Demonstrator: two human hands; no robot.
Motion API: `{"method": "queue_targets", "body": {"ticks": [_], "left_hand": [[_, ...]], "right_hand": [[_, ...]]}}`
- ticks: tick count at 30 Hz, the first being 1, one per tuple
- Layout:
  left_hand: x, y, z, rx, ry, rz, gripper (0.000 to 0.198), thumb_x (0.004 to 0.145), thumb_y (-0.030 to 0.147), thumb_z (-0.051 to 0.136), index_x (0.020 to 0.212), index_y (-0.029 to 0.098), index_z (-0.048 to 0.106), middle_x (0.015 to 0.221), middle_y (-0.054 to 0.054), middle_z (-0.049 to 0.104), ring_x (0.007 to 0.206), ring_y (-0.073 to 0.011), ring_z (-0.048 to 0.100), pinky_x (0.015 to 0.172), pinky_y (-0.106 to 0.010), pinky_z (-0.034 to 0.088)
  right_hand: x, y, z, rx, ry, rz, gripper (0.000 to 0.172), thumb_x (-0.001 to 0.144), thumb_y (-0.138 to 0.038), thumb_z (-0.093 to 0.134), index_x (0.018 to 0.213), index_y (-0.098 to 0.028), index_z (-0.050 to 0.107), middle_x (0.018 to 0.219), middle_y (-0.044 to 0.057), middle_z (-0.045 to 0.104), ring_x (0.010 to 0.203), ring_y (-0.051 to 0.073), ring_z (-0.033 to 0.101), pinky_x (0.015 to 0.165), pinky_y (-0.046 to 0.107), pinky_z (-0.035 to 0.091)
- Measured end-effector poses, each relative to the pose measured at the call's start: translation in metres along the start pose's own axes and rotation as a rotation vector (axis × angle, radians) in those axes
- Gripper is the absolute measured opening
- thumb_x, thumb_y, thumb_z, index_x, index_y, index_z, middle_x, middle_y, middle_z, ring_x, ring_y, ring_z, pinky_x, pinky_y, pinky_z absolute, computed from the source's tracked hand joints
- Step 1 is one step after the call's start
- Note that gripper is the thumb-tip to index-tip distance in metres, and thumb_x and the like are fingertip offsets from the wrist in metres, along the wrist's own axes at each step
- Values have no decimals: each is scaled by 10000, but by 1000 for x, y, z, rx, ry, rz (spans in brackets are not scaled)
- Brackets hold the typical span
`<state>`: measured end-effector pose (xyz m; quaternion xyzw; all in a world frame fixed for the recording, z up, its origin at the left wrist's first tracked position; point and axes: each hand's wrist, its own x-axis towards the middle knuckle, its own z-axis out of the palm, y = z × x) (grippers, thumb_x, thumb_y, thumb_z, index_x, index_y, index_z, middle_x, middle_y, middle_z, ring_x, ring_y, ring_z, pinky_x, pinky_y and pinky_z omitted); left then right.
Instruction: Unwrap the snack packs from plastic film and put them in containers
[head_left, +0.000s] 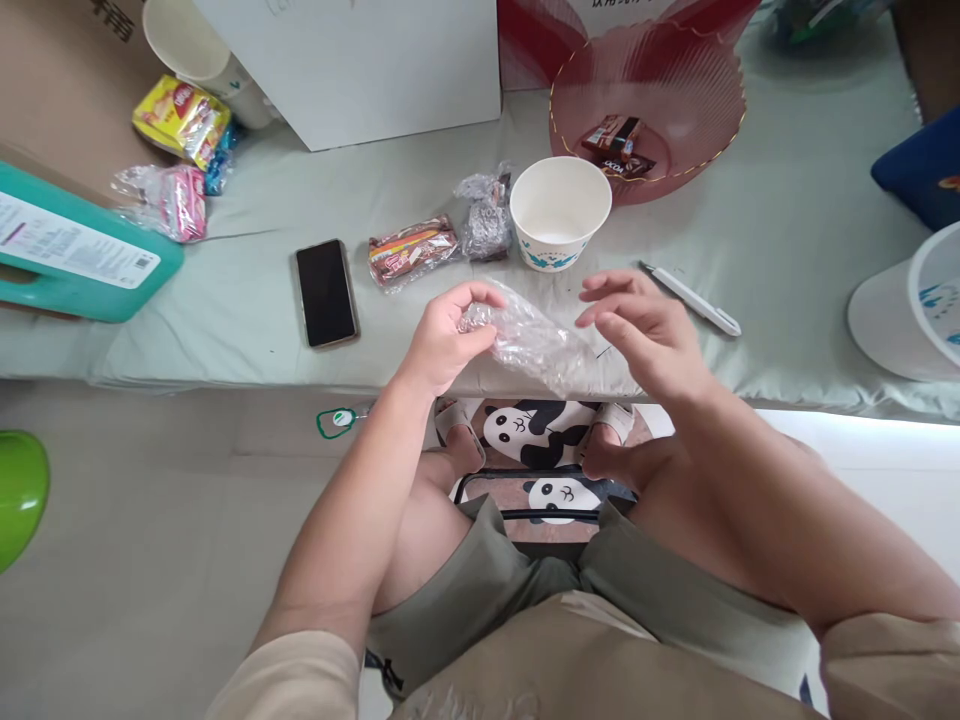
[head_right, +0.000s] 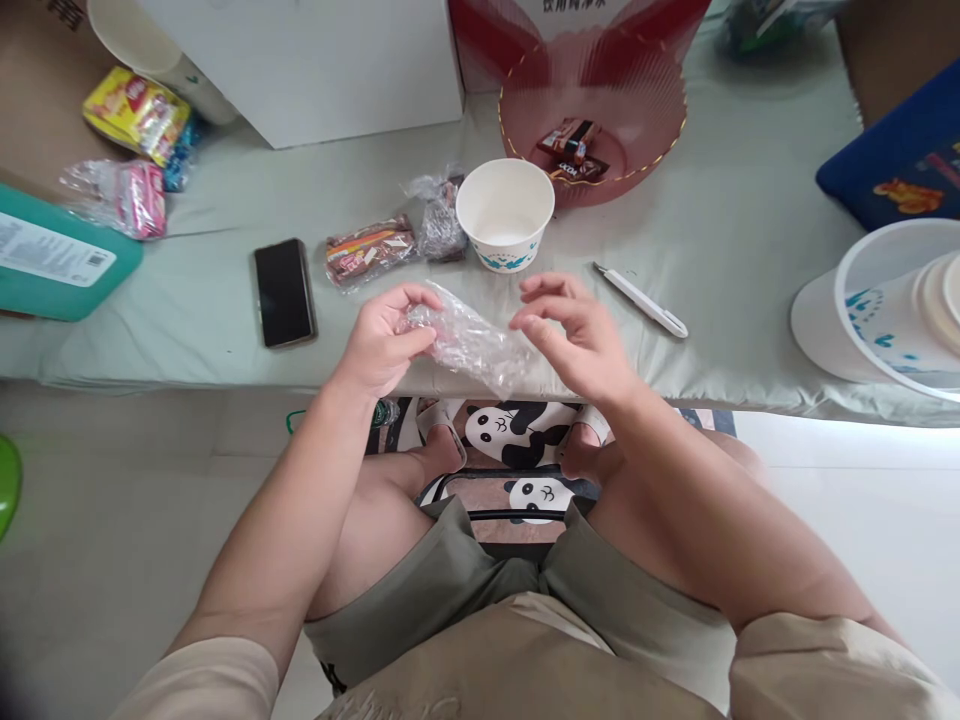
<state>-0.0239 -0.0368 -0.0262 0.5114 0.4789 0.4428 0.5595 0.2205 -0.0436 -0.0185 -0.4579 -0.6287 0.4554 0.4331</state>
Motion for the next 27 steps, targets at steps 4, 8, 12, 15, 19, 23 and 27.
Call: {"method": "queue_targets", "body": {"ticks": [4, 8, 12, 15, 19, 23, 27], "left_hand": [[-4, 0, 7, 125, -200, 72, 327, 670, 99, 615, 967, 202, 708, 980, -10, 715, 639, -86, 596, 589, -230, 526], [1, -7, 8, 271, -126, 199, 378, 684, 53, 551, 990, 203, 713, 1100, -34, 708, 739, -102, 664, 616, -216, 524], [4, -10, 5, 494, 299, 476, 291, 738, 52, 562, 940, 224, 679, 1050, -36, 674, 869, -149, 696, 693, -268, 559], [-4, -5, 9, 690, 355, 797, 129, 821, 141, 610, 890, 233, 667, 956, -28, 716, 1007, -205, 700, 932, -386, 581], [-14, -1, 22, 775, 14, 714, 216, 891, 276, 623, 1066, 198, 723, 1164, -74, 785, 1237, -274, 686, 1103, -478, 534], [-16, 0, 25, 632, -261, 335, 367, 922, 331, 592, 1232, 181, 717, 1255, -83, 778, 1231, -261, 704, 1083, -431, 557], [-15, 3, 23, 494, -332, 125, 467, 893, 273, 598, 1344, 173, 666, 1310, -78, 754, 1171, -227, 718, 1042, -356, 570]], "right_hand": [[-1, -1, 9, 269, -215, 243, 490, 791, -547, 777, 1161, -249, 656, 1113, 63, 721, 999, 218, 689, 893, 393, 566], [-5, -10, 24, 171, -560, 506, 312, 740, -438, 775, 863, -182, 645, 720, -10, 619, 633, 126, 543, 602, 284, 445], [-7, -15, 29, 139, -581, 550, 192, 727, -354, 690, 720, -180, 610, 633, -36, 521, 600, 101, 477, 587, 268, 385], [-7, -15, 27, 104, -547, 503, 190, 753, -350, 653, 696, -187, 577, 629, -43, 490, 599, 92, 435, 583, 265, 357], [-7, -11, 26, 15, -550, 372, 236, 816, -363, 618, 674, -199, 526, 614, -50, 460, 587, 87, 393, 572, 262, 337], [-8, -9, 25, 42, -526, 276, 221, 860, -397, 616, 773, -195, 598, 704, -16, 585, 659, 119, 517, 639, 275, 425], [-6, -9, 23, 90, -511, 271, 225, 872, -417, 626, 869, -194, 652, 798, 12, 671, 740, 154, 607, 716, 308, 490]]}}
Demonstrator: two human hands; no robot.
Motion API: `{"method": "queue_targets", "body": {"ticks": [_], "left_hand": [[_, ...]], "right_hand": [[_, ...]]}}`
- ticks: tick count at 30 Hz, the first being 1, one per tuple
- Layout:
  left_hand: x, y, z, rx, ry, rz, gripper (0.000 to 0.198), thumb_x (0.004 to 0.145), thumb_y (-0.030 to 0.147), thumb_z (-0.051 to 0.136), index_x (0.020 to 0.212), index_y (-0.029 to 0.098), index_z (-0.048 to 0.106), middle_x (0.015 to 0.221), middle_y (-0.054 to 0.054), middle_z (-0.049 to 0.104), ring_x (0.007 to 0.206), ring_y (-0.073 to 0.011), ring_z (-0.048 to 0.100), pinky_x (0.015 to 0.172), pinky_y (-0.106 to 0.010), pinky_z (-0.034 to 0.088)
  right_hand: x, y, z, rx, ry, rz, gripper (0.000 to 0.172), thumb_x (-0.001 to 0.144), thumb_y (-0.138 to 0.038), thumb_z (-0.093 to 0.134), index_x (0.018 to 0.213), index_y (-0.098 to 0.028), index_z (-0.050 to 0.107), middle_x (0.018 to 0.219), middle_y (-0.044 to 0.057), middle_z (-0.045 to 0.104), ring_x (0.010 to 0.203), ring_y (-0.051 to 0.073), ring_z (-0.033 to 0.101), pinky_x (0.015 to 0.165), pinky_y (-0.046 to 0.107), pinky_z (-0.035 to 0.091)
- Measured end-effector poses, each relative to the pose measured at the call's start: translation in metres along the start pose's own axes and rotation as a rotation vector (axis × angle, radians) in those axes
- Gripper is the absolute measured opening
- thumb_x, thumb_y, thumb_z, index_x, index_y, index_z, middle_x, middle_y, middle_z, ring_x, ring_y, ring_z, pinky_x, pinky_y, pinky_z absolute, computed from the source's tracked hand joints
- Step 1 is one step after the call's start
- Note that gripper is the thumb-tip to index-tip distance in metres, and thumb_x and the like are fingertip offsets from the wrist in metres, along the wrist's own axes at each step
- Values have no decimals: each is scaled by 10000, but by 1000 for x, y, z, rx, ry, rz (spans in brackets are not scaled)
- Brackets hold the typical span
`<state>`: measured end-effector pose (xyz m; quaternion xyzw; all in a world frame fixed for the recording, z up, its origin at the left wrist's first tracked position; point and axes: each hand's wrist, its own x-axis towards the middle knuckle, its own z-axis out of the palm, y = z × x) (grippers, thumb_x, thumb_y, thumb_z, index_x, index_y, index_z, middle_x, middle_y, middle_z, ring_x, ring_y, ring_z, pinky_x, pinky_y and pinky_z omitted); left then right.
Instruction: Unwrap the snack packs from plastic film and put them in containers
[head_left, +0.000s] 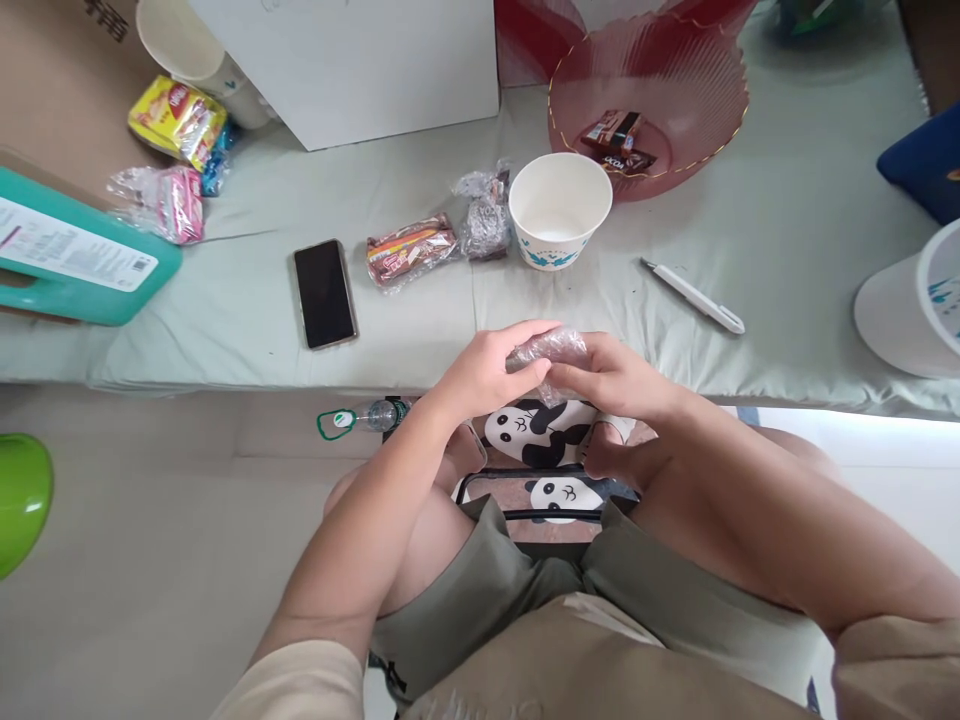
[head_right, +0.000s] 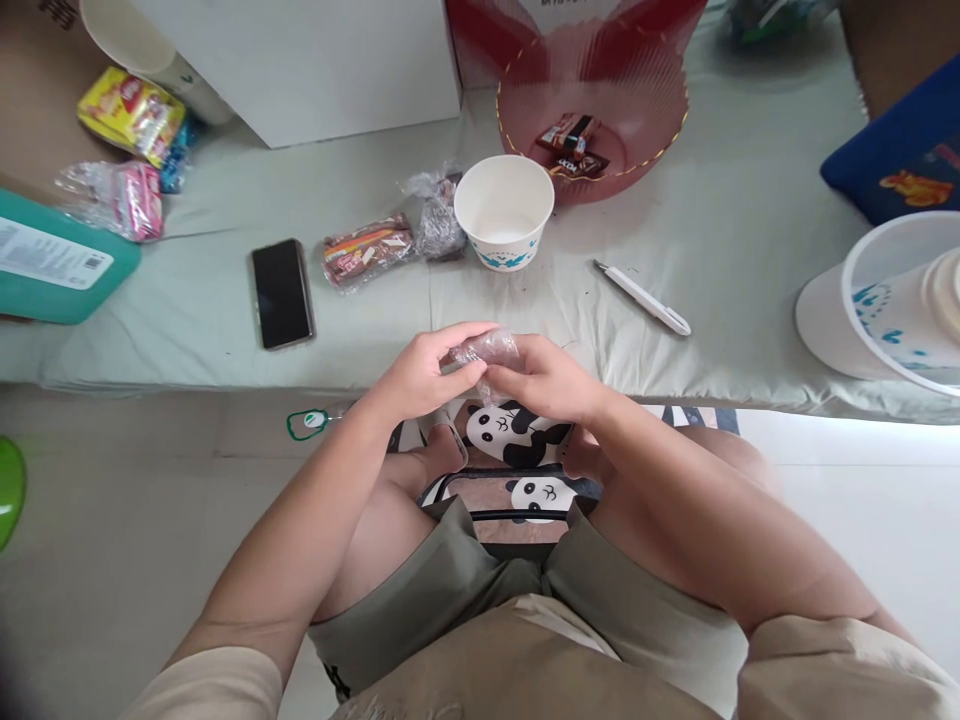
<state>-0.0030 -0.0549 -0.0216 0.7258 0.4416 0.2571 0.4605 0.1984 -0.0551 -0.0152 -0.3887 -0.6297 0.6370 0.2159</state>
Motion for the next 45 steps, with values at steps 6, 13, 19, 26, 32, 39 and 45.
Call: {"method": "queue_targets", "body": {"ticks": [6, 13, 19, 26, 32, 39, 45], "left_hand": [[3, -10, -4, -211, 38, -100, 466, 918, 280, 557, 1348, 140, 670, 1321, -103, 745, 1175, -249, 711, 1032, -385, 566], [23, -32, 6, -447, 122, -125, 597, 821, 452, 750, 1333, 165, 643, 923, -74, 785, 717, -184, 716, 615, -280, 563], [53, -31, 15, -528, 225, -42, 455, 792, 273, 733, 1229, 193, 636, 893, -41, 763, 692, -136, 694, 617, -240, 563], [61, -25, 7, -510, 403, 26, 221, 836, 273, 683, 1045, 220, 639, 747, 6, 696, 681, -129, 670, 631, -252, 549], [70, -28, -6, -548, 496, 35, 129, 874, 321, 626, 815, 209, 601, 601, 47, 558, 540, -86, 527, 524, -221, 441], [80, -34, -2, -415, 646, 45, 192, 871, 360, 635, 1008, 227, 657, 1018, -60, 625, 854, -141, 608, 655, -243, 518], [76, -39, 2, -322, 591, 114, 325, 943, 474, 591, 1186, 269, 655, 1196, -96, 587, 1043, -196, 597, 771, -282, 567]], "right_hand": [[1, 6, -9, -34, 332, -34, 330, 813, -469, 722, 1002, -212, 637, 1032, 69, 702, 926, 209, 659, 803, 365, 539], [8, 8, -7, -37, 439, 71, 269, 796, -415, 693, 945, -210, 601, 813, 13, 639, 741, 158, 578, 734, 341, 473], [18, 6, -13, 60, 569, -16, 331, 753, -436, 750, 913, -237, 539, 811, -5, 605, 740, 161, 565, 702, 328, 455], [16, 5, -23, -168, 887, -189, 204, 850, -372, 714, 796, -269, 545, 710, -6, 571, 633, 168, 505, 613, 340, 403], [31, -29, -45, -573, 1186, -437, 126, 786, -243, 665, 790, -293, 549, 707, 24, 564, 632, 206, 496, 601, 379, 382], [85, -58, -72, -1031, 612, -209, 163, 709, -121, 569, 821, -240, 582, 843, 49, 651, 761, 209, 566, 694, 348, 407], [122, -49, -73, -1090, 423, -49, 83, 780, -188, 618, 760, -232, 550, 683, 30, 555, 624, 169, 448, 582, 334, 284]]}}
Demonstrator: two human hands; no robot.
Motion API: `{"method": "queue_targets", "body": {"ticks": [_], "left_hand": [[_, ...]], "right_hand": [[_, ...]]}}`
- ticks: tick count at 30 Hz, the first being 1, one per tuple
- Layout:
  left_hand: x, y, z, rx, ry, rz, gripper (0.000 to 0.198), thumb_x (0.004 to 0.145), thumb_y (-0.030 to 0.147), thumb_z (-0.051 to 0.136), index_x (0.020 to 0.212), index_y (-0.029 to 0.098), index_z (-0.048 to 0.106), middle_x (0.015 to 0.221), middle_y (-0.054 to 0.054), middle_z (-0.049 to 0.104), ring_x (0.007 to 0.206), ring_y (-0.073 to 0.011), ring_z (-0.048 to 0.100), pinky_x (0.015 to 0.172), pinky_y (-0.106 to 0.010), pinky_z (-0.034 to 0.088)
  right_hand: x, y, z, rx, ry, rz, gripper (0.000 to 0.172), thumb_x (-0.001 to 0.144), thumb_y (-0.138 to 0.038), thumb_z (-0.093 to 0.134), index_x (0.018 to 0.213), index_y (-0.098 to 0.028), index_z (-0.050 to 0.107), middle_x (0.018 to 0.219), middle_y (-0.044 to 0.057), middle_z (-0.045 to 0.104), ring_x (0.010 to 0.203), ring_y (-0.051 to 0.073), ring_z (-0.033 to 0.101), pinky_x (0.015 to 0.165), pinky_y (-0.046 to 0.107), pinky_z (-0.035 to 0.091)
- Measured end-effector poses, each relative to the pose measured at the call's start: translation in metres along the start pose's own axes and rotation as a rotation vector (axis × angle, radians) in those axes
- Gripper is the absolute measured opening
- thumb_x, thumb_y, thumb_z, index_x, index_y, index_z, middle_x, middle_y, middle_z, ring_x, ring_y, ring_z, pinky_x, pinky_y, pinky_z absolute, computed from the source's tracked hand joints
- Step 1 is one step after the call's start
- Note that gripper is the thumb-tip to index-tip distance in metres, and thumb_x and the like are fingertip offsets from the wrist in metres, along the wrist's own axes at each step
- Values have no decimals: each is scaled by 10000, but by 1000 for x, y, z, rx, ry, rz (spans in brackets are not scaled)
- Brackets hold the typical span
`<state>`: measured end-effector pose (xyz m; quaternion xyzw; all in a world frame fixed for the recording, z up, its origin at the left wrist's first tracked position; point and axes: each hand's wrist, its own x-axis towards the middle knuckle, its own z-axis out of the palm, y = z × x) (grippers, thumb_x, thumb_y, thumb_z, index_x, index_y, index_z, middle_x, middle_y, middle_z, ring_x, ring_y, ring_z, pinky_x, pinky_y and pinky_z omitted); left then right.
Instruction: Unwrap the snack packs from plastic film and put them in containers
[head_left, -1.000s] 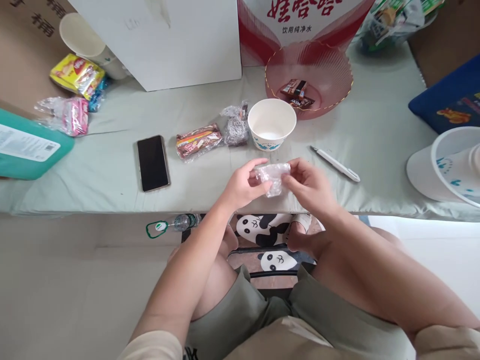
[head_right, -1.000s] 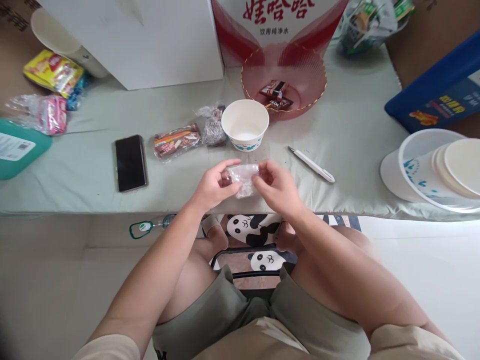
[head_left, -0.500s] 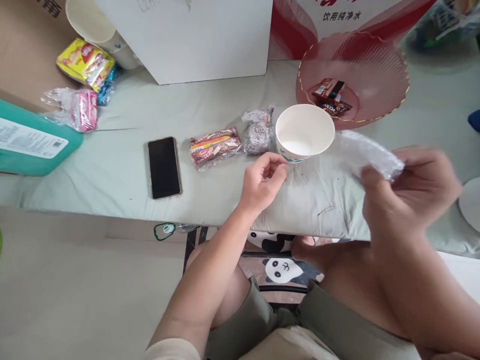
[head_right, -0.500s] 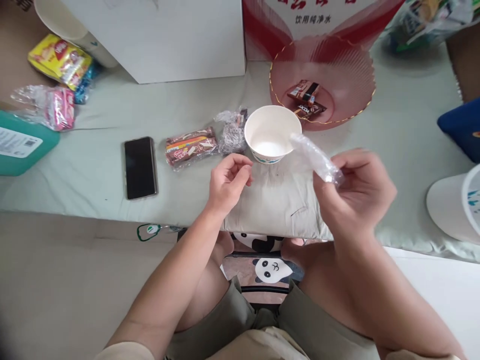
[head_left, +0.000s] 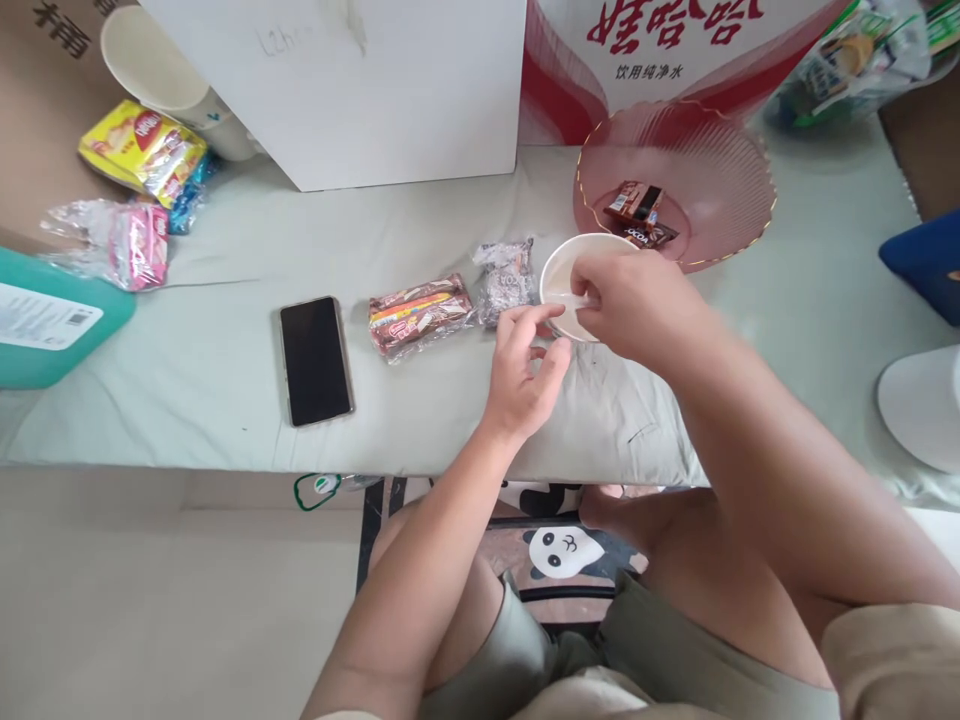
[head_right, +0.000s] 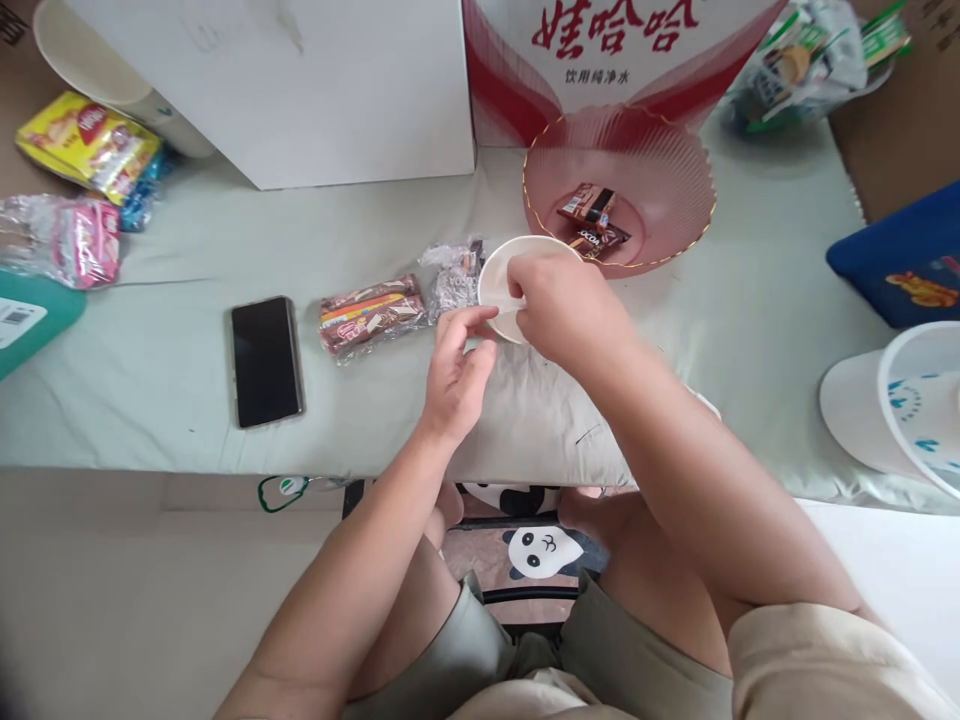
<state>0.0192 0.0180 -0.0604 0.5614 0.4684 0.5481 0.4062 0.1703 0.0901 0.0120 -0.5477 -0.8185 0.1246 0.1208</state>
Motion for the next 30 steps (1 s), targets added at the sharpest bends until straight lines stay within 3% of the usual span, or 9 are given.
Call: {"method": "queue_targets", "body": {"ticks": [5, 7, 12, 16, 18, 21, 24, 27, 30], "left_hand": [[2, -2, -1, 0, 29, -27, 344, 964, 515, 564, 1165, 259, 674, 1183, -95, 599, 987, -189, 594, 790, -307, 575], [4, -3, 0, 9, 35, -30, 339, 972, 520, 558, 1148, 256, 680, 1167, -93, 612, 964, -185, 597, 773, -303, 569], [7, -5, 1, 26, 38, -21, 353, 986, 538, 536, 1131, 254, 689, 1164, -89, 643, 944, -185, 604, 731, -296, 554], [8, -4, 1, 37, 40, -39, 350, 981, 533, 542, 1084, 250, 719, 1110, -83, 644, 932, -185, 605, 697, -289, 542], [8, -4, 0, 42, 28, -38, 355, 982, 533, 537, 1069, 247, 729, 1091, -82, 649, 924, -184, 608, 724, -303, 550], [8, -4, -2, 22, 19, -24, 374, 986, 549, 518, 1071, 248, 724, 1069, -78, 651, 926, -187, 617, 782, -331, 557], [7, -3, -1, -41, 46, -10, 380, 974, 575, 518, 1076, 256, 698, 1032, -69, 636, 930, -191, 620, 783, -336, 548], [8, -1, -2, -79, 151, -6, 358, 963, 590, 522, 1039, 259, 637, 972, -49, 624, 894, -181, 613, 785, -330, 528], [11, 1, -8, -61, 350, -12, 311, 1003, 544, 462, 934, 255, 553, 839, -14, 551, 782, -163, 551, 744, -318, 485]], "right_hand": [[24, 2, 3, 35, -445, -143, 405, 865, -333, 658, 516, -226, 485, 483, 10, 437, 482, 117, 350, 539, 351, 270], [31, 2, 6, 28, -490, -155, 429, 876, -355, 655, 499, -227, 494, 464, 9, 429, 463, 113, 350, 543, 355, 283], [42, 17, 32, 35, -346, 16, 373, 657, -293, 836, 521, -232, 494, 502, 6, 403, 597, 195, 530, 661, 388, 397], [44, 40, 54, 76, -164, -72, 360, 549, -279, 896, 524, -224, 541, 529, 8, 410, 786, 268, 619, 785, 448, 469], [44, 44, 55, 5, -148, -85, 355, 547, -256, 894, 515, -217, 542, 538, 9, 425, 792, 268, 625, 788, 455, 481], [42, 31, 32, -147, -271, -13, 403, 553, -127, 855, 464, -199, 469, 518, 9, 412, 773, 274, 641, 774, 453, 482], [33, 3, -14, -299, -337, 60, 414, 611, -25, 747, 441, -182, 404, 476, -7, 329, 746, 267, 643, 753, 444, 468], [9, -33, -51, -336, -146, 106, 314, 829, -132, 602, 545, -191, 483, 542, 28, 417, 774, 276, 657, 734, 426, 466], [-27, -67, -38, 58, 103, -8, 248, 962, -245, 478, 826, -199, 680, 776, 84, 682, 796, 254, 687, 798, 432, 519]]}}
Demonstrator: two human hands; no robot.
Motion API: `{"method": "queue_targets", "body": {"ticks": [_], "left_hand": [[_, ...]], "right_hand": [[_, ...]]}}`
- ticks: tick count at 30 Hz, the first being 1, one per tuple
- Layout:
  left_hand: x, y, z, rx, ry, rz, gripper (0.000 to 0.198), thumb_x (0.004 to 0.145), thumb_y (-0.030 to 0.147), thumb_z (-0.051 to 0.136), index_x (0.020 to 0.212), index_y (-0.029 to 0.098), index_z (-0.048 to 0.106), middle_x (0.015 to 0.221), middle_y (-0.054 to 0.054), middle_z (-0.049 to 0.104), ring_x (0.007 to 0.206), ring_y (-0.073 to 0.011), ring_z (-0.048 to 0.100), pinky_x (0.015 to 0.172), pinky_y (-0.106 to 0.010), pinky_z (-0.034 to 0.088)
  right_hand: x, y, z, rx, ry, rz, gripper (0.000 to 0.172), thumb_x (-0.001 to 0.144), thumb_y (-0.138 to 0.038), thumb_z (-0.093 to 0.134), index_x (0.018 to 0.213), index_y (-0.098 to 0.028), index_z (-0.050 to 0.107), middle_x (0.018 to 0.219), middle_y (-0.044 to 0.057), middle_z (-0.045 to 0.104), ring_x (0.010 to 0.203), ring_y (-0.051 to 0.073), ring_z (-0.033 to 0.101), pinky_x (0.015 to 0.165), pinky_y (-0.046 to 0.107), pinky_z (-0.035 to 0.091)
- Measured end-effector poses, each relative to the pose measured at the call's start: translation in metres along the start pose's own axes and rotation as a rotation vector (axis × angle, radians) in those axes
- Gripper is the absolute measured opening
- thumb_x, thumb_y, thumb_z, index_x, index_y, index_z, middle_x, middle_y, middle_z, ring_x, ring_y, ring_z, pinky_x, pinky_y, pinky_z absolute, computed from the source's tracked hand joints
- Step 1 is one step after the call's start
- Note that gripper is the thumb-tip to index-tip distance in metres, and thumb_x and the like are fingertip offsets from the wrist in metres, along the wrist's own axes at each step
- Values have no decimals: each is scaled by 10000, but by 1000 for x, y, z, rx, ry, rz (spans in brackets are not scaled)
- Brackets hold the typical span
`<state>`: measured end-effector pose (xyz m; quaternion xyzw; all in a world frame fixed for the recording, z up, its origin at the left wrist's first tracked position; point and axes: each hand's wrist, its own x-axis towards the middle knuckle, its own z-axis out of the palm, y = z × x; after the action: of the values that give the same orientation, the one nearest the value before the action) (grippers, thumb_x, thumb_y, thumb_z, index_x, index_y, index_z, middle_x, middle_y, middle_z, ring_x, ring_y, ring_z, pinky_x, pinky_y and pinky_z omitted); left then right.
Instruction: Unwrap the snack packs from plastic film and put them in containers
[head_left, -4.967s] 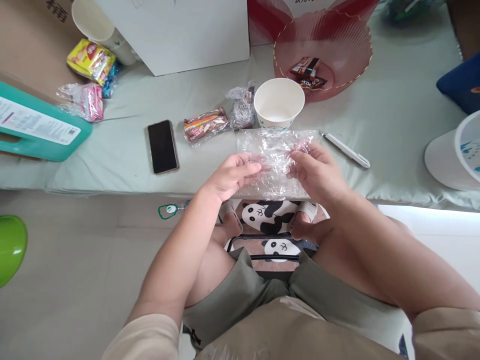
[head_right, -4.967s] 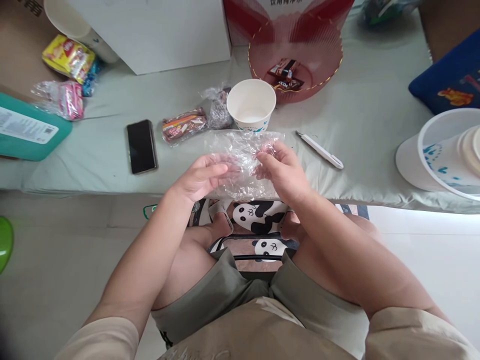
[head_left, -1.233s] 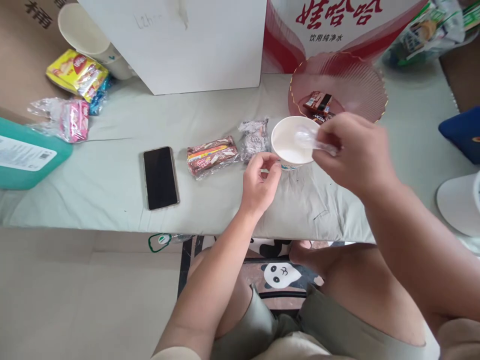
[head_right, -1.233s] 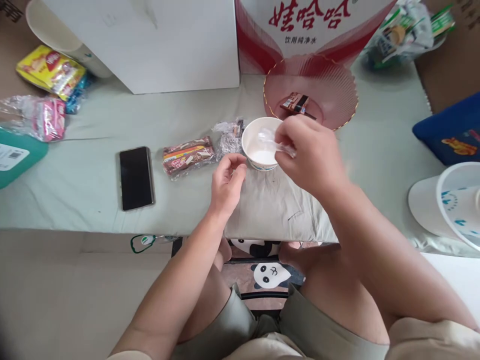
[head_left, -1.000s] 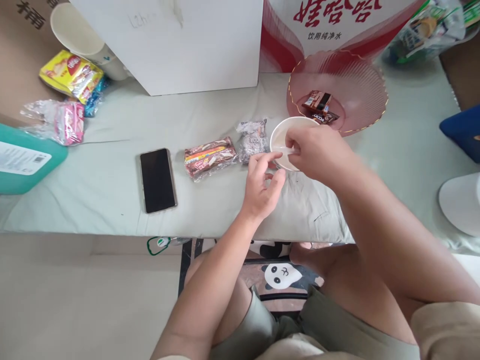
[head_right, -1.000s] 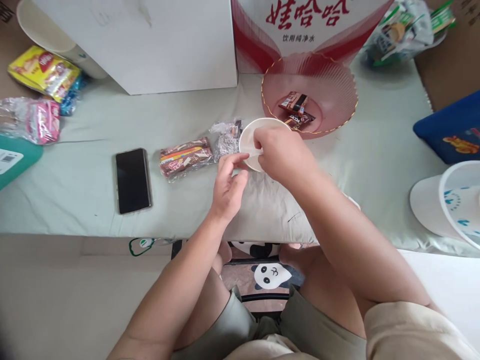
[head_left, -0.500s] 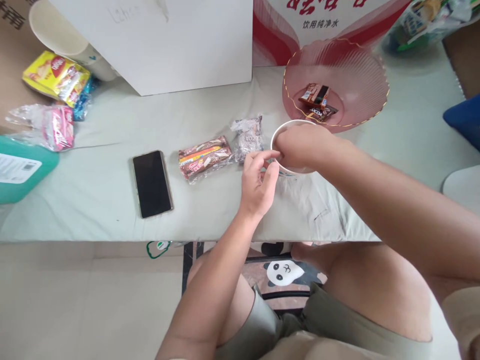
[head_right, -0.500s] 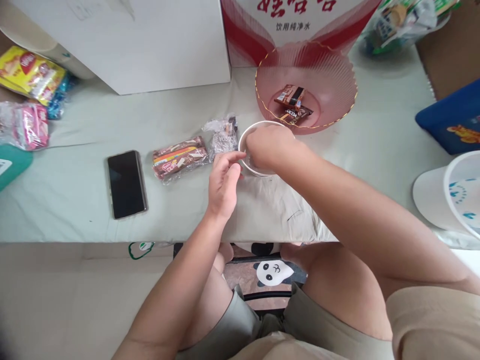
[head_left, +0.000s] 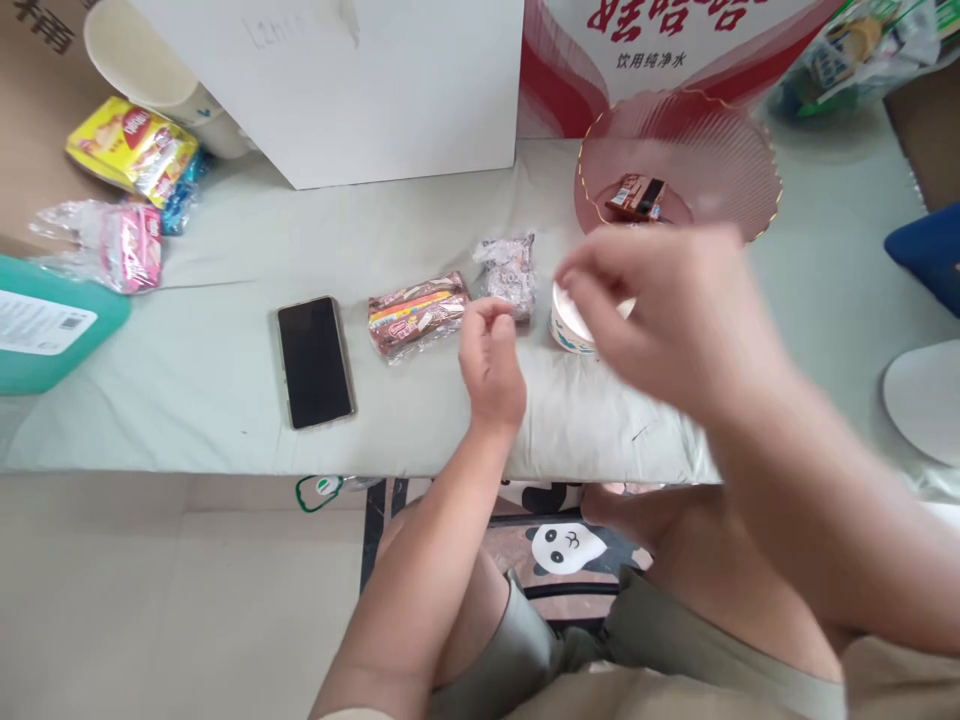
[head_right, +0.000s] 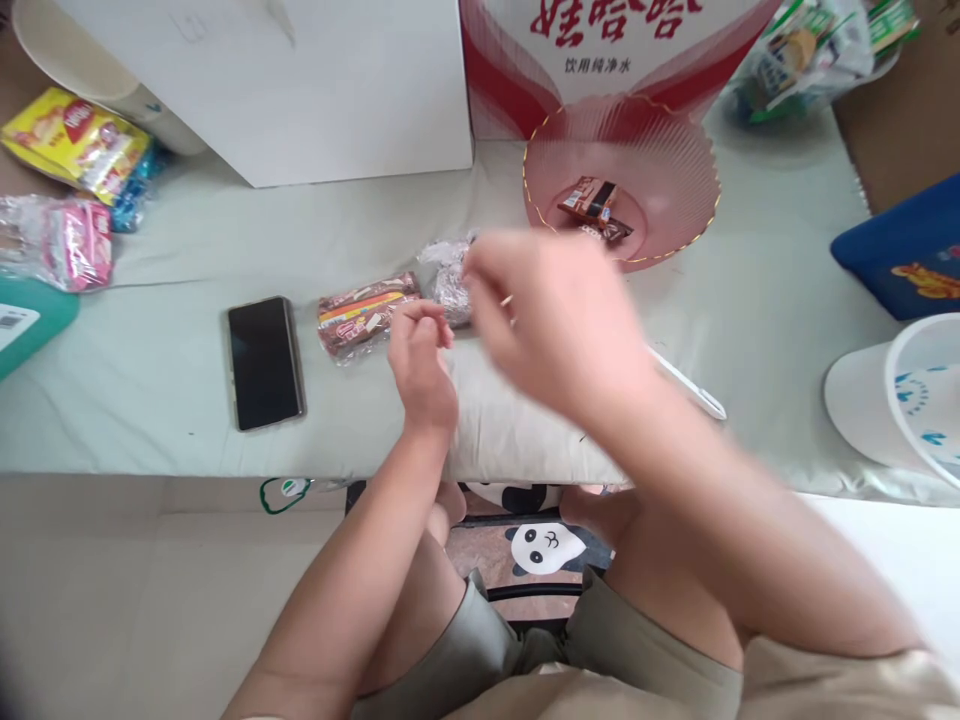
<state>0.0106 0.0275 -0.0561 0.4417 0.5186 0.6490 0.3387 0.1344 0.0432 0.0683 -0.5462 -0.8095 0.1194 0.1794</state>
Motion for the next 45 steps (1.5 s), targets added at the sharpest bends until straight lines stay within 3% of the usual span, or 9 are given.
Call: {"method": "queue_targets", "body": {"ticks": [3, 6, 9, 15, 19, 30, 32, 36, 45], "left_hand": [[7, 2, -9, -4, 175, 0, 322, 1030, 483, 417, 823, 248, 490, 780, -1, 457, 715, -160, 466, 703, -316, 441], [12, 3, -18, -98, 255, -30, 345, 1022, 468, 406, 768, 240, 457, 762, 6, 418, 678, -149, 427, 665, -303, 408], [12, 5, -25, -212, 236, -49, 347, 999, 382, 450, 691, 223, 457, 699, 10, 395, 647, -142, 394, 631, -296, 360], [12, 7, -33, -208, 169, -15, 377, 952, 273, 445, 582, 216, 402, 600, 11, 353, 610, -142, 352, 627, -317, 316], [11, 6, -36, -185, 139, -13, 368, 931, 297, 466, 578, 215, 400, 600, 8, 365, 616, -144, 361, 632, -317, 313], [10, 6, -36, -203, 112, -65, 306, 961, 404, 571, 727, 216, 508, 741, 0, 461, 711, -138, 464, 686, -280, 406], [10, 4, -36, -214, 50, -126, 257, 938, 494, 648, 968, 249, 580, 938, -20, 552, 861, -151, 564, 773, -282, 471], [8, -5, -37, -154, -242, -197, 532, 923, 614, 662, 1347, 345, 484, 1233, -55, 598, 1170, -224, 621, 993, -372, 513], [13, -14, -30, -109, -344, -87, 474, 987, 714, 431, 1172, 324, 626, 1166, -23, 709, 1079, -211, 699, 959, -367, 566]], "right_hand": [[-30, -19, 54, 404, 25, -154, 340, 985, -164, 390, 1105, -205, 705, 1141, 100, 754, 1090, 228, 710, 955, 373, 565], [-33, -23, 105, 249, 102, -122, 424, 996, -127, 385, 1311, -205, 658, 1478, 128, 612, 1465, 294, 490, 1205, 491, 426], [-14, -19, 128, 44, 65, -45, 476, 1009, -129, 405, 1444, -213, 582, 1632, 147, 449, 1577, 374, 304, 1246, 621, 327], [11, -3, 135, -105, -10, -16, 486, 969, -116, 438, 1428, -175, 583, 1695, 176, 337, 1568, 470, 236, 1158, 739, 336], [9, 6, 141, -136, -12, -27, 391, 992, -132, 380, 1244, -155, 679, 1690, 142, 357, 1509, 396, 350, 1205, 641, 329], [-20, 4, 140, 2, 274, -158, 360, 946, -143, 477, 1254, -205, 653, 1593, 171, 435, 1467, 340, 433, 1193, 572, 387], [-37, 2, 139, 65, 327, -201, 372, 946, -151, 501, 1286, -222, 631, 1578, 167, 435, 1483, 334, 418, 1197, 572, 396], [-70, 8, 139, 136, 400, -277, 423, 924, -136, 565, 1333, -240, 595, 1498, 163, 476, 1432, 338, 462, 1164, 573, 457], [-79, 30, 138, 213, 416, -350, 375, 909, -71, 578, 1237, -250, 619, 1373, 127, 535, 1363, 305, 512, 1047, 517, 566]]}}
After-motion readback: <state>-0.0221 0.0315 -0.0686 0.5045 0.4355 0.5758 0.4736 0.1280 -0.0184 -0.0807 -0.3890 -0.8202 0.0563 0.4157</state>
